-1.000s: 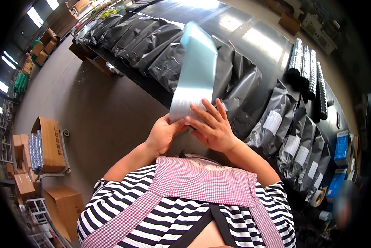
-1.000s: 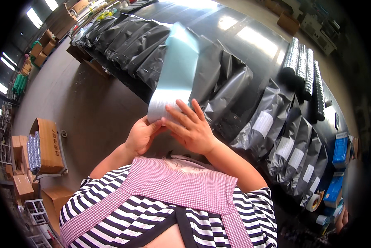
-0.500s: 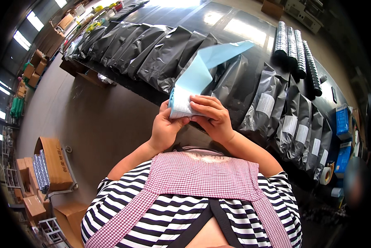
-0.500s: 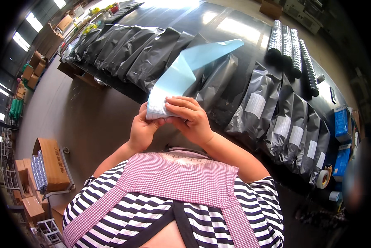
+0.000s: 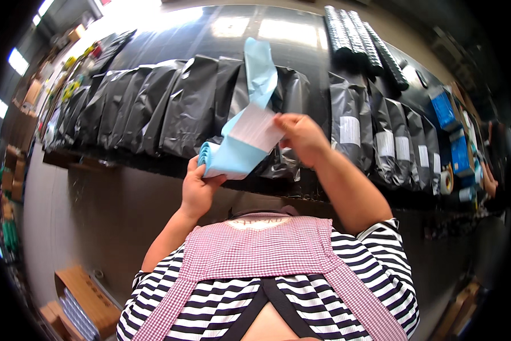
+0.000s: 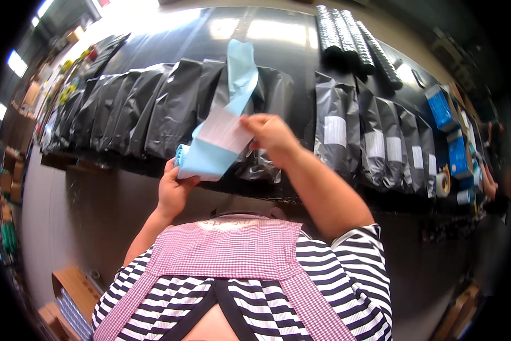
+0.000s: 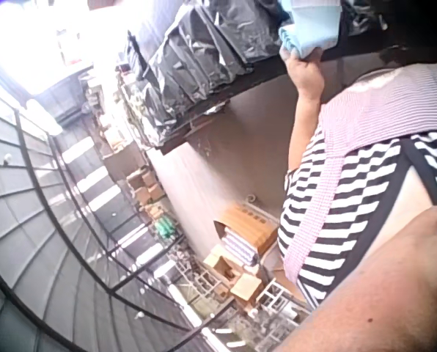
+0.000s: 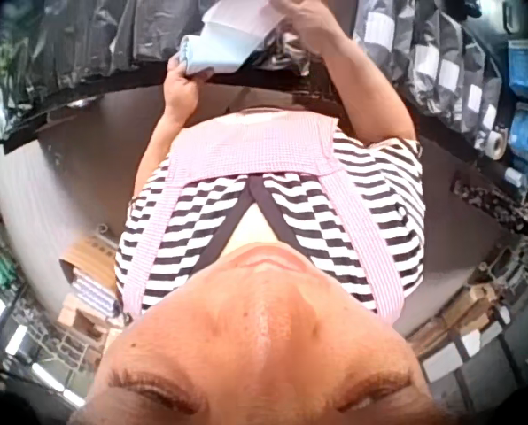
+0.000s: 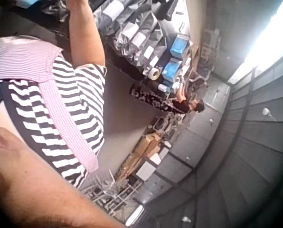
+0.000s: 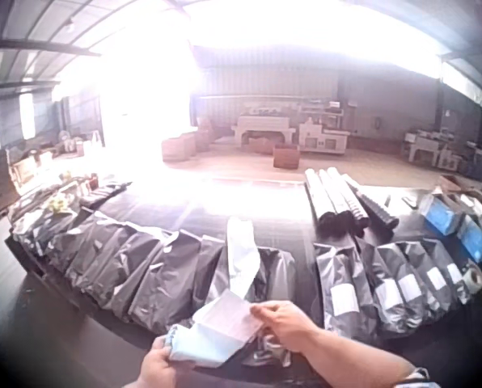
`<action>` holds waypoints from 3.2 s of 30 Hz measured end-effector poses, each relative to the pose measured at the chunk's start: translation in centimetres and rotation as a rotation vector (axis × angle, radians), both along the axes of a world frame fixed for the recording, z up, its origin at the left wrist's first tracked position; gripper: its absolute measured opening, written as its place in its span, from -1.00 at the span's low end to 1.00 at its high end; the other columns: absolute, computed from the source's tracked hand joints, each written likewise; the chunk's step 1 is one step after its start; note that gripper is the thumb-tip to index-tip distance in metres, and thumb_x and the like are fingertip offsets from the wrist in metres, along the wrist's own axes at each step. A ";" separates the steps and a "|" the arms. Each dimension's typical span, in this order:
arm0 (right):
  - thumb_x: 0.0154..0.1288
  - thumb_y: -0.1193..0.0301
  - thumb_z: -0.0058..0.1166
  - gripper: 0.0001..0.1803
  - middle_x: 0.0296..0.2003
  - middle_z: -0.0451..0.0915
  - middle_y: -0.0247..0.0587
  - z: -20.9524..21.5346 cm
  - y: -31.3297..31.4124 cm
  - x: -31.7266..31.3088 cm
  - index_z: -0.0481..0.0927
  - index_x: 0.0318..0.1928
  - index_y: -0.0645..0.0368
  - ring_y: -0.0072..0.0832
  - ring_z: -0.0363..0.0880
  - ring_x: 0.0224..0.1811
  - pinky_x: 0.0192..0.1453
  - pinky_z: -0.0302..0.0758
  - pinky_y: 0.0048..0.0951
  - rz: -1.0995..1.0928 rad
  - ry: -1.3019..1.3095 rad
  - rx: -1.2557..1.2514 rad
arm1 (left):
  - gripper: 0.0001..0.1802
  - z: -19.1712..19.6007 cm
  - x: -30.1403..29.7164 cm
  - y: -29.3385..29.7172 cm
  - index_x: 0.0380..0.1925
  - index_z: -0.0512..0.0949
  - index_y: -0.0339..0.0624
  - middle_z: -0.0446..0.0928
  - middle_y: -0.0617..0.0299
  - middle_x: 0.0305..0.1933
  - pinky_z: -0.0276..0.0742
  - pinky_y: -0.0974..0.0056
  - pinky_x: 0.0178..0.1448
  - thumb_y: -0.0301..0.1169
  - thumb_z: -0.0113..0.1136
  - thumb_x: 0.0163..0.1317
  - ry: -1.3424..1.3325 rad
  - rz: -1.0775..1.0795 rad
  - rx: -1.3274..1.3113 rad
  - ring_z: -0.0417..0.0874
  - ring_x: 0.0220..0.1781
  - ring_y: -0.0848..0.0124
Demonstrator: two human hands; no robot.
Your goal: The person peels labels from a roll and applies them to several gray padded envelopes lined up on a workspace table, smoothing each label down by hand.
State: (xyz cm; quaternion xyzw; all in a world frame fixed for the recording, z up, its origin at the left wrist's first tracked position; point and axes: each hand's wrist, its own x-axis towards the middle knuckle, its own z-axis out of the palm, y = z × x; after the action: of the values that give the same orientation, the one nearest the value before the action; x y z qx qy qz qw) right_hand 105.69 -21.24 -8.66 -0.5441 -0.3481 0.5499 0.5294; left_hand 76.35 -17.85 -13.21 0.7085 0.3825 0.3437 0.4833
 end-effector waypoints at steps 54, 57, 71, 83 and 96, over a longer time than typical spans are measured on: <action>0.14 0.54 0.36 -0.53 0.28 0.50 -0.02 -11.4 -4.3 12.1 0.67 0.12 0.13 -0.10 0.39 0.41 0.41 0.40 -0.21 -0.382 -0.960 0.513 | -0.16 -7.8 18.4 0.3 0.48 0.10 0.08 0.23 0.26 0.50 -0.02 -0.34 0.48 0.19 0.08 0.35 -0.718 -0.134 -0.896 0.15 0.57 0.17; 0.12 0.50 0.38 -0.53 0.28 0.49 -0.02 -12.1 -4.5 10.6 0.68 0.10 0.12 -0.09 0.37 0.42 0.42 0.39 -0.19 -0.337 -0.980 0.509 | -0.11 -7.5 16.8 0.8 0.50 0.09 0.04 0.17 0.31 0.56 -0.08 -0.41 0.49 0.22 0.09 0.32 -0.796 -0.067 -0.898 0.11 0.59 0.22; 0.18 0.35 0.34 -0.57 0.31 0.46 -0.08 -13.8 -3.8 11.1 0.68 0.09 0.07 -0.12 0.24 0.49 0.53 0.20 -0.04 -0.086 -0.996 0.384 | -0.17 -2.6 11.4 7.0 0.47 0.16 0.08 0.21 0.23 0.54 -0.03 -0.46 0.49 0.11 0.18 0.30 -1.113 0.005 -0.572 0.17 0.58 0.10; 0.35 0.20 0.10 -0.44 0.46 0.17 0.11 -8.2 -4.4 7.0 0.46 0.28 0.21 0.01 0.00 0.57 0.50 0.05 0.25 0.137 -1.399 0.027 | -0.21 -0.3 9.2 7.6 0.44 0.21 0.04 0.28 0.22 0.51 0.00 -0.31 0.54 0.10 0.19 0.32 -1.134 -0.016 -0.565 0.22 0.55 0.11; 0.19 0.26 0.20 -0.45 0.61 -0.28 -0.12 -11.5 3.2 7.2 0.58 0.26 -0.18 0.03 -0.53 0.64 0.50 -0.09 0.45 0.068 -1.507 -0.485 | -0.18 0.0 6.4 6.8 0.46 0.16 -0.05 0.27 0.15 0.50 0.10 -0.18 0.55 0.06 0.19 0.33 -1.135 -0.037 -0.603 0.21 0.55 0.12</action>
State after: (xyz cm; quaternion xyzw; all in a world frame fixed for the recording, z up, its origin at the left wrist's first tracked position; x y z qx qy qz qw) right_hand 112.94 -18.08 -20.15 -0.8592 -0.4998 0.1097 0.0007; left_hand 82.77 -11.04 -13.21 0.2559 0.1350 0.5343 0.7942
